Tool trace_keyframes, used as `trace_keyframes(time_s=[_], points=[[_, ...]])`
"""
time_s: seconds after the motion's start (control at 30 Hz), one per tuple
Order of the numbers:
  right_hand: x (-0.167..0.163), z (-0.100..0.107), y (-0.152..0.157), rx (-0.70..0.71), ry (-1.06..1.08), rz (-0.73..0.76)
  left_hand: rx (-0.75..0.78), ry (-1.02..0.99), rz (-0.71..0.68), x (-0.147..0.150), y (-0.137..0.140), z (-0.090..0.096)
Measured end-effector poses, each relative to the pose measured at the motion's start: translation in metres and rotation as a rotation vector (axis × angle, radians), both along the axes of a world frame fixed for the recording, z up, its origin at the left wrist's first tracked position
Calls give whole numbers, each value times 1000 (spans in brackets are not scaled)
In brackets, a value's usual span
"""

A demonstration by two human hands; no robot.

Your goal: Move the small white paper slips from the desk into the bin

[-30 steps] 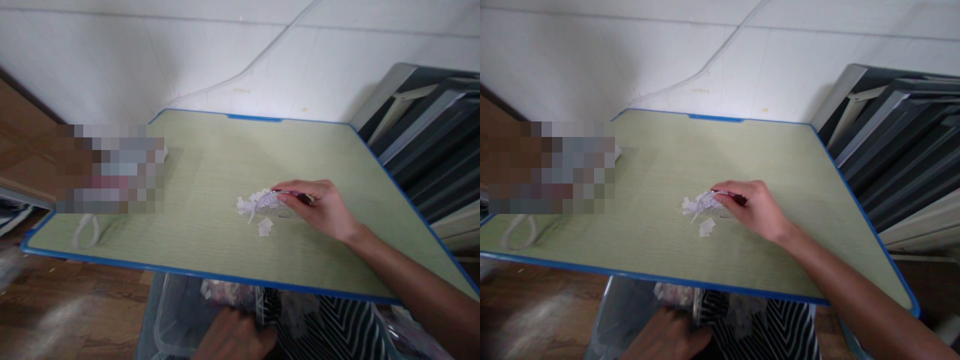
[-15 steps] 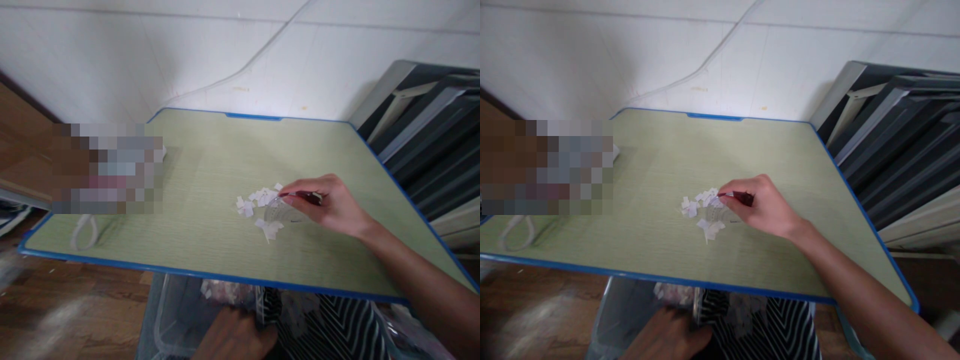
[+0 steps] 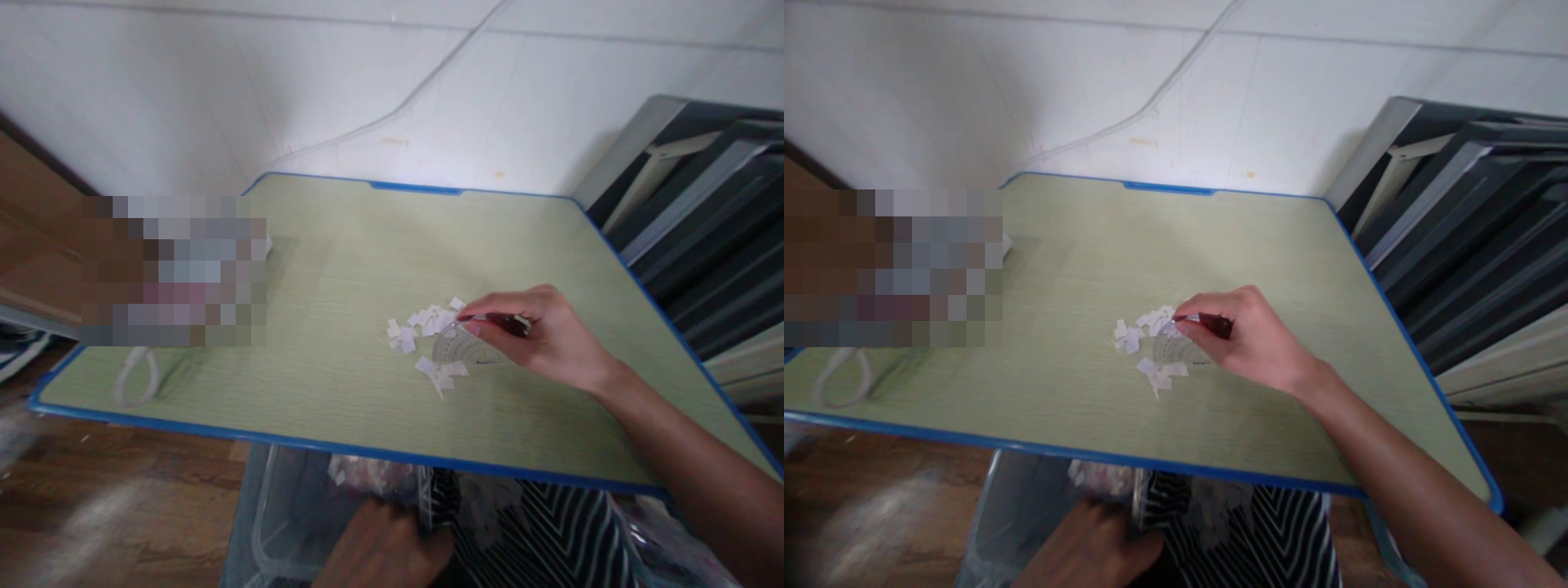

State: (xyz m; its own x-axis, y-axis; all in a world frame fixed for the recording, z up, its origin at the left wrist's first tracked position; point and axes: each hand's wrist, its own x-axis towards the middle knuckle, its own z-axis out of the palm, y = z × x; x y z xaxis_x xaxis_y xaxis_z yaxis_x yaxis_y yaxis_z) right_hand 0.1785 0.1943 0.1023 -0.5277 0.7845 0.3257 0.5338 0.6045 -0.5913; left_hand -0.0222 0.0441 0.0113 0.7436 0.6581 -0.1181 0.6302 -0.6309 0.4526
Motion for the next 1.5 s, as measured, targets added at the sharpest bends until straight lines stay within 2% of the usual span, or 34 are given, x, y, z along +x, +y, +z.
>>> trace_keyframes(time_s=[0.17, 0.3, 0.47, 0.57, 0.7, 1.0, 1.17, 1.33, 1.5], points=[[-14, -9, -5, 46, 3, 70, -19, 120, -40, 4, 5, 11], [-8, -2, -6, 126, -26, -18, -83, 211, -61, 7, 9, 18], [3, 11, -6, 52, 5, 28, -139, 176, -36, 6, 7, 18], [-4, 8, -10, 31, 73, 43, -92, 177, -17, 5, 6, 18], [-15, 0, -12, -40, 55, 120, -115, 179, -31, 5, 7, 19], [14, 12, 3, -164, -23, 76, -154, 236, -32, 7, 8, 23], [14, -1, 10, -138, -16, 68, -135, 250, -80, 7, 8, 20], [7, -12, 11, -4, -106, 151, -80, 184, -56, 7, 9, 16], [11, -5, 11, -101, -206, 335, -81, 182, -51, 6, 8, 15]])
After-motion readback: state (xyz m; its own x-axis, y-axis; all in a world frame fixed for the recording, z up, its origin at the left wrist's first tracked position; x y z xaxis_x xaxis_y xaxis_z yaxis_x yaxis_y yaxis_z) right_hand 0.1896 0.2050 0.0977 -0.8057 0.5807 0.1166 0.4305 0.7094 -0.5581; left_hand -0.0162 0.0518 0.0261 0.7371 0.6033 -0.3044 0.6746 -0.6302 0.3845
